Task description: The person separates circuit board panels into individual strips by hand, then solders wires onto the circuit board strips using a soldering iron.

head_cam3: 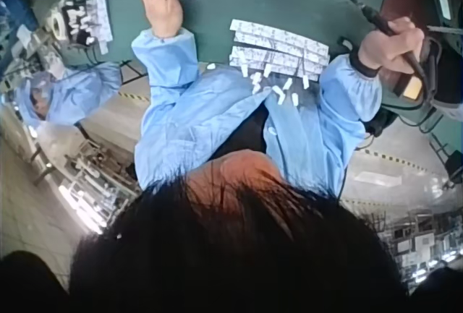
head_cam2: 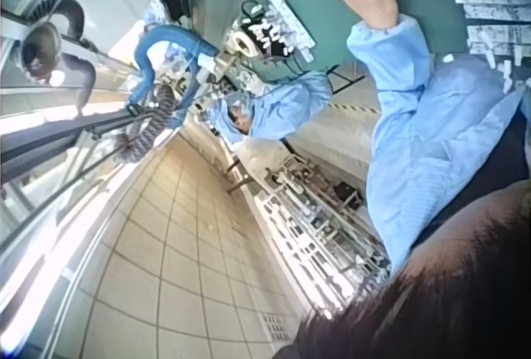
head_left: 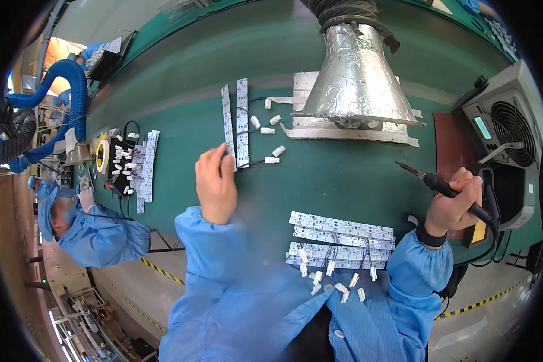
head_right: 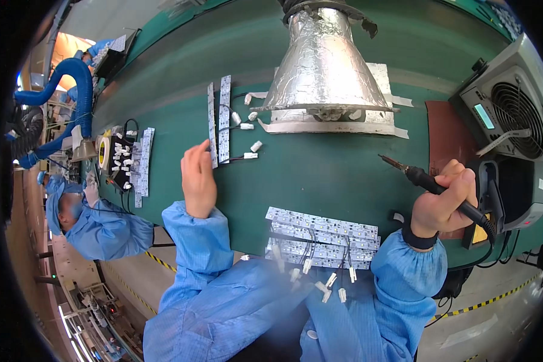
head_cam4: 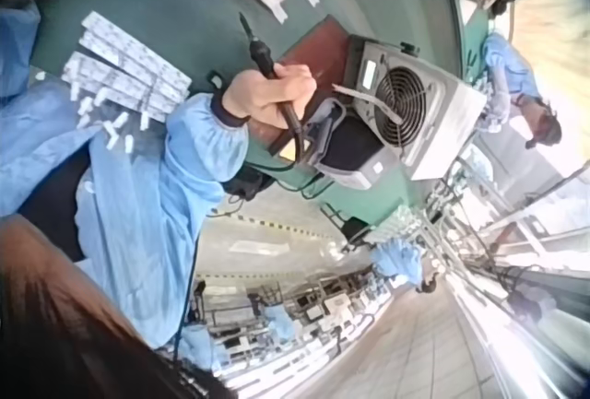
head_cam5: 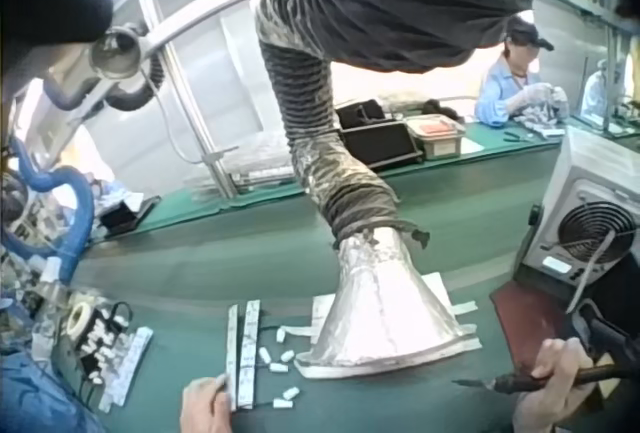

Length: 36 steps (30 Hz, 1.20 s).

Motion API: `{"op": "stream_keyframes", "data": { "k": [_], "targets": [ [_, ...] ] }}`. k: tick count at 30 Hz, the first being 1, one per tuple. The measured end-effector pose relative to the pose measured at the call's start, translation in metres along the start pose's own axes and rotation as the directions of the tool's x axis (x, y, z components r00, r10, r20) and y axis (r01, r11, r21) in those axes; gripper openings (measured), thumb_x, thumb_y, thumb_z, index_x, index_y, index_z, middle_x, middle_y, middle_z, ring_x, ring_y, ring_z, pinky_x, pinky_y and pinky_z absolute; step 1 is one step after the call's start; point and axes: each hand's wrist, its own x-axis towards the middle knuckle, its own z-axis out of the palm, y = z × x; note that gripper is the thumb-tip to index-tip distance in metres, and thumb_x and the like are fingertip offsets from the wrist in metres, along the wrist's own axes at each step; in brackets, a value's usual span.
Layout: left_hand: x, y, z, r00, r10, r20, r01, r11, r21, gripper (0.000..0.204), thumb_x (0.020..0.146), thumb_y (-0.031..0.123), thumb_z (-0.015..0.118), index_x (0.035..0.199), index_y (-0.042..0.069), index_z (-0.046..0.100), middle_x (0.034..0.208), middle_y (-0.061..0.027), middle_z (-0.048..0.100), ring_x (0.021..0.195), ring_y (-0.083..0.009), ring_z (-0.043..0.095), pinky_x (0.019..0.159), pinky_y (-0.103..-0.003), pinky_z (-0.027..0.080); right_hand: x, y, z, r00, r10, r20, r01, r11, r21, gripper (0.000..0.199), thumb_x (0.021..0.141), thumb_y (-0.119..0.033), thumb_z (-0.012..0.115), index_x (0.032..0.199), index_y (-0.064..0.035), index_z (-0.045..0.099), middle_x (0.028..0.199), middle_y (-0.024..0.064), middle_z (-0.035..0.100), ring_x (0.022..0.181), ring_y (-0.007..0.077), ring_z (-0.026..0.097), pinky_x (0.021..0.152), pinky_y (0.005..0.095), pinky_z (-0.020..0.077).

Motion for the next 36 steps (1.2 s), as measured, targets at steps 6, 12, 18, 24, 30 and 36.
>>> {"op": "stream_keyframes", "data": {
  "k": [6, 12, 18, 24, 30, 36],
  "targets": [
    [0.002, 0.006, 0.000, 0.997, 0.074, -0.018, -0.072, 0.995, 0.072, 0.042, 0.096, 0.022, 0.064, 0.132, 0.001, 0.058, 0.119, -0.0147, 0.063, 0.109, -0.0318, 0.058, 0.095, -0.042, 0.046, 0.000, -0.004, 0.000, 0.998, 0.023, 0.057, -0.023, 1.000, -0.001, 0.041, 0.100, -0.011, 0.049, 0.061, -0.0024, 0.039, 0.058, 0.0035, 0.038, 0.051, 0.0110, 0.032, 0.050, 0.0277, 0.0252],
    [0.011, 0.003, -0.004, 0.976, -0.194, 0.095, 0.213, 0.936, -0.278, 0.041, 0.091, 0.004, 0.066, 0.131, -0.001, 0.059, 0.112, -0.0102, 0.066, 0.086, -0.0176, 0.063, 0.070, -0.032, 0.052, 0.001, -0.008, 0.006, 0.999, 0.027, 0.041, -0.025, 0.999, -0.041, 0.043, 0.100, -0.013, 0.049, 0.060, -0.0029, 0.038, 0.055, 0.0017, 0.035, 0.050, 0.0096, 0.030, 0.049, 0.0279, 0.0235],
    [0.009, 0.031, -0.011, 0.959, 0.244, -0.145, -0.232, 0.968, 0.098, 0.036, 0.088, 0.003, 0.069, 0.123, 0.000, 0.063, 0.116, -0.0149, 0.064, 0.100, -0.0300, 0.063, 0.086, -0.038, 0.051, 0.001, -0.011, 0.009, 0.999, 0.018, 0.036, -0.017, 0.999, -0.035, 0.042, 0.099, -0.011, 0.048, 0.059, -0.0029, 0.038, 0.056, 0.0010, 0.034, 0.050, 0.0089, 0.029, 0.050, 0.0283, 0.0237],
    [-0.017, 0.096, -0.015, 0.646, 0.573, 0.504, -0.323, 0.803, -0.500, 0.039, 0.080, 0.016, 0.080, 0.115, 0.002, 0.068, 0.105, -0.0153, 0.065, 0.099, -0.0336, 0.062, 0.086, -0.042, 0.051, 0.002, -0.007, 0.004, 0.999, -0.001, 0.036, 0.000, 1.000, 0.019, 0.045, 0.100, -0.013, 0.052, 0.058, 0.0021, 0.044, 0.053, 0.0054, 0.043, 0.050, 0.0111, 0.038, 0.050, 0.0286, 0.0274],
    [-0.002, 0.099, 0.004, 0.472, 0.668, 0.576, -0.322, 0.738, -0.592, 0.040, 0.081, 0.015, 0.080, 0.117, 0.002, 0.068, 0.097, -0.0117, 0.063, 0.092, -0.0291, 0.061, 0.078, -0.040, 0.050, 0.004, -0.011, 0.007, 1.000, 0.013, -0.015, -0.014, 1.000, -0.028, 0.040, 0.099, -0.011, 0.048, 0.060, -0.0023, 0.041, 0.055, 0.0023, 0.037, 0.049, 0.0097, 0.032, 0.050, 0.0286, 0.0261],
    [0.011, 0.092, 0.005, 0.571, 0.427, 0.701, 0.405, 0.596, -0.693, 0.036, 0.086, 0.008, 0.077, 0.119, 0.000, 0.068, 0.091, -0.0043, 0.062, 0.094, -0.0147, 0.061, 0.076, -0.028, 0.049, 0.025, -0.014, -0.007, 0.965, -0.051, -0.256, 0.054, 0.998, 0.006, 0.042, 0.098, -0.014, 0.049, 0.059, -0.0063, 0.034, 0.054, 0.0029, 0.036, 0.050, 0.0105, 0.032, 0.051, 0.0283, 0.0250]
  ]
}}
